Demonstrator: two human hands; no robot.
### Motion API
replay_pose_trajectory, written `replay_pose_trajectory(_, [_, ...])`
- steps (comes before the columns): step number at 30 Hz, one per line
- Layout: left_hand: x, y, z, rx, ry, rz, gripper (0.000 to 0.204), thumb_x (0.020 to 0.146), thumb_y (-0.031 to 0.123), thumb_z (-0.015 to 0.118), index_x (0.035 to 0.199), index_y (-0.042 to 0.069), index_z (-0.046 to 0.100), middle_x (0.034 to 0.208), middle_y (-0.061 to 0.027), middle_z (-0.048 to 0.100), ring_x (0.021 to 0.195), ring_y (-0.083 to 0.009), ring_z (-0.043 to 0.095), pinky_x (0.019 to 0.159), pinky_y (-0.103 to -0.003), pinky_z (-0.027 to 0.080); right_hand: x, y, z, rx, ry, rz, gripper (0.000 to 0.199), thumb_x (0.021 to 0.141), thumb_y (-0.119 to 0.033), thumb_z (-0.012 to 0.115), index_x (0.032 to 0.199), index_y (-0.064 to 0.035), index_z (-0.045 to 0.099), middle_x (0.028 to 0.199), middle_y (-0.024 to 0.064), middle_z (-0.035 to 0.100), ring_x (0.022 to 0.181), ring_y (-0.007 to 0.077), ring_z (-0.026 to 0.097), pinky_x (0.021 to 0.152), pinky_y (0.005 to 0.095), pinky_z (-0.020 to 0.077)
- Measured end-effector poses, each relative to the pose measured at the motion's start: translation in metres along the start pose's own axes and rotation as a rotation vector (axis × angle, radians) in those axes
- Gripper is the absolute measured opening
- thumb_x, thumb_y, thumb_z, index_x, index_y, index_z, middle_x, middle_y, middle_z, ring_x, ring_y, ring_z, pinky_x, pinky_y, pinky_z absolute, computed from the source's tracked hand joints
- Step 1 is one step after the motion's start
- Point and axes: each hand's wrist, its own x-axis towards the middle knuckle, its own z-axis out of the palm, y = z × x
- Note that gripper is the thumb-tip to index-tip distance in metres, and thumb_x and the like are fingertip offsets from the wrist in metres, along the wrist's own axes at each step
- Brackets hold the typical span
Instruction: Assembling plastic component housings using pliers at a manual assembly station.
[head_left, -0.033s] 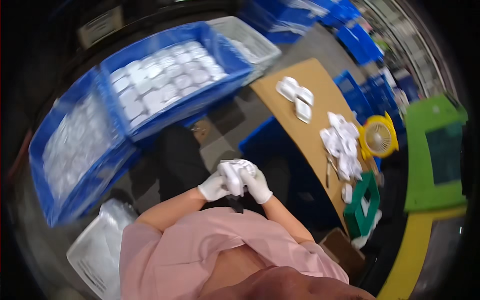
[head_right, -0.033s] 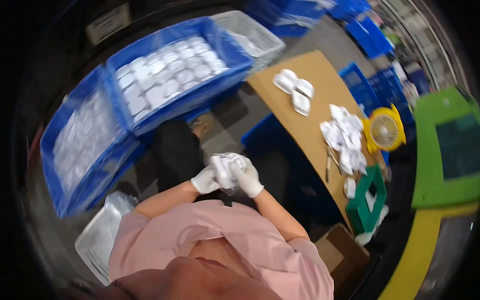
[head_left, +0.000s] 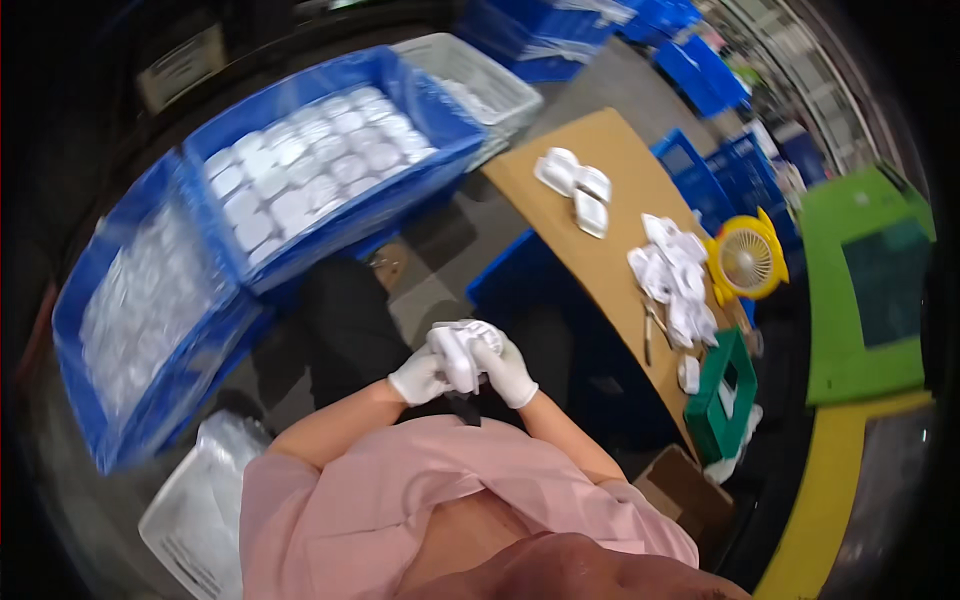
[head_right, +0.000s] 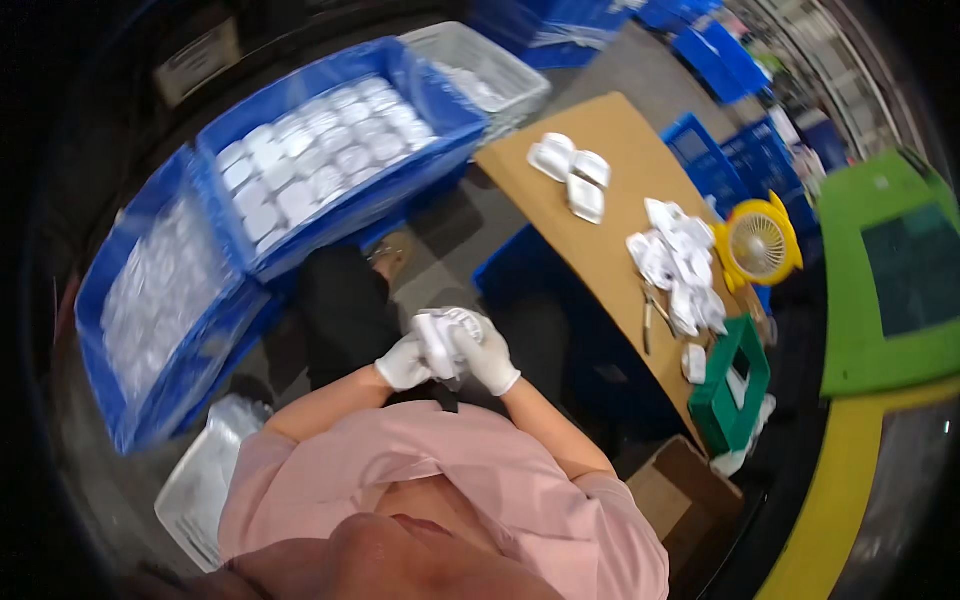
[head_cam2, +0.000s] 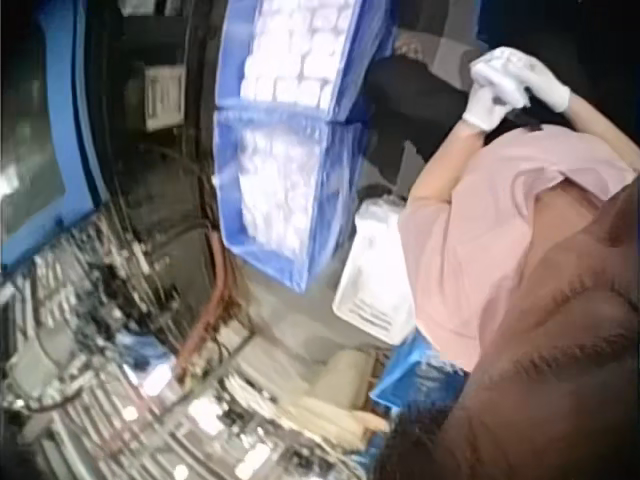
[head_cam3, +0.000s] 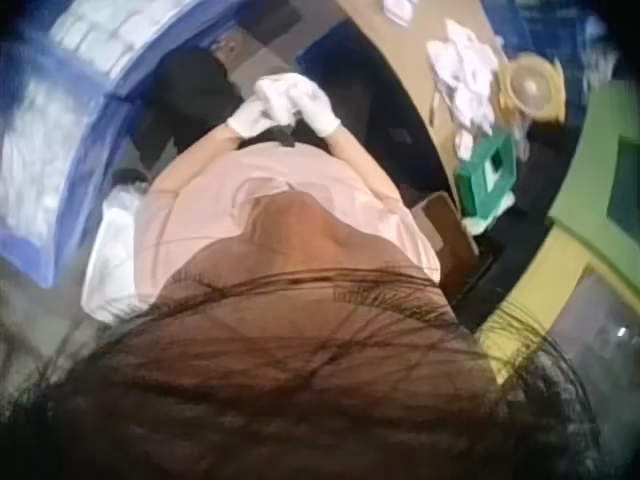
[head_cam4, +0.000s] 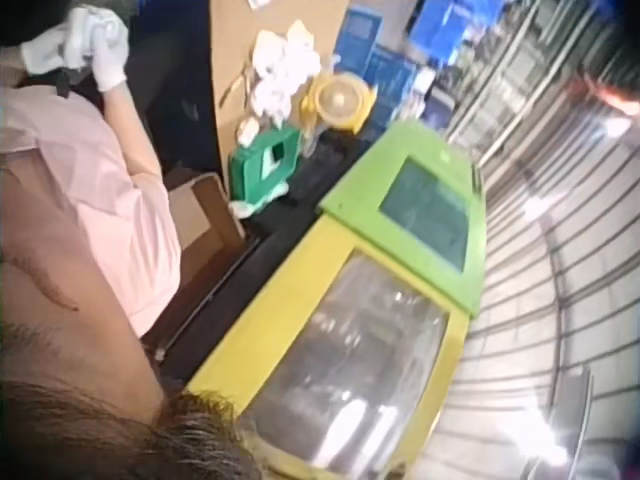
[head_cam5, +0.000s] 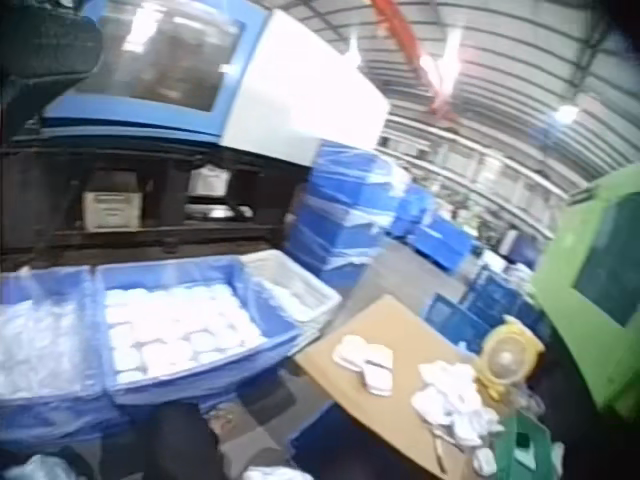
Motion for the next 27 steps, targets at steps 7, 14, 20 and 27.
replay_pose_trajectory(7, [0.023, -0.017, 0.006, -0.038, -0.011, 0.054, 0.022, 0.085, 0.013, 0.051, 0.106, 0.006, 0.056, 0.090, -0.0013, 0.059, 0.083, -0.0098, 0.059, 0.068, -0.022, 0.047, 0.032, -0.073, -0.071, -0.683, 0.424, -0.517, 0.036, 0.077, -0.017, 0.067, 0.109, -0.0023, 0.057, 0.110, 0.0149, 0.056, 0.103, 0.0294, 0.054, 0.088, 0.0365, 0.0435])
replay_pose_trajectory(14, [0.016, -0.032, -0.012, 0.175, -0.089, 0.116, 0.033, 0.075, 0.008, 0.063, 0.107, 0.000, 0.057, 0.096, -0.0065, 0.061, 0.089, -0.0154, 0.059, 0.081, -0.027, 0.046, 0.146, -0.106, -0.156, -1.272, 0.921, -0.140, 0.051, 0.075, -0.040, 0.066, 0.117, -0.0142, 0.052, 0.119, 0.0126, 0.049, 0.105, 0.0346, 0.050, 0.092, 0.0437, 0.0415])
replay_pose_trajectory(20, [-0.021, -0.006, 0.001, -0.252, 0.045, 0.173, 0.038, 0.090, 0.012, 0.055, 0.126, 0.007, 0.047, 0.121, -0.0065, 0.055, 0.110, -0.0225, 0.055, 0.096, -0.037, 0.044, 0.129, -0.093, -0.154, -1.337, 0.929, -0.204, 0.036, 0.080, -0.036, 0.060, 0.109, -0.0152, 0.054, 0.118, 0.0095, 0.051, 0.101, 0.0315, 0.055, 0.083, 0.0446, 0.0465])
replay_pose_trajectory(27, [-0.038, 0.029, -0.006, -0.143, 0.155, 0.129, 0.047, 0.085, 0.017, 0.061, 0.128, 0.006, 0.045, 0.120, -0.0058, 0.054, 0.108, -0.0209, 0.054, 0.096, -0.036, 0.043, 0.052, -0.117, -0.046, -0.071, 0.405, -0.620, 0.020, 0.089, -0.015, 0.047, 0.088, -0.0055, 0.064, 0.085, 0.0147, 0.064, 0.084, 0.0297, 0.063, 0.074, 0.0339, 0.0498])
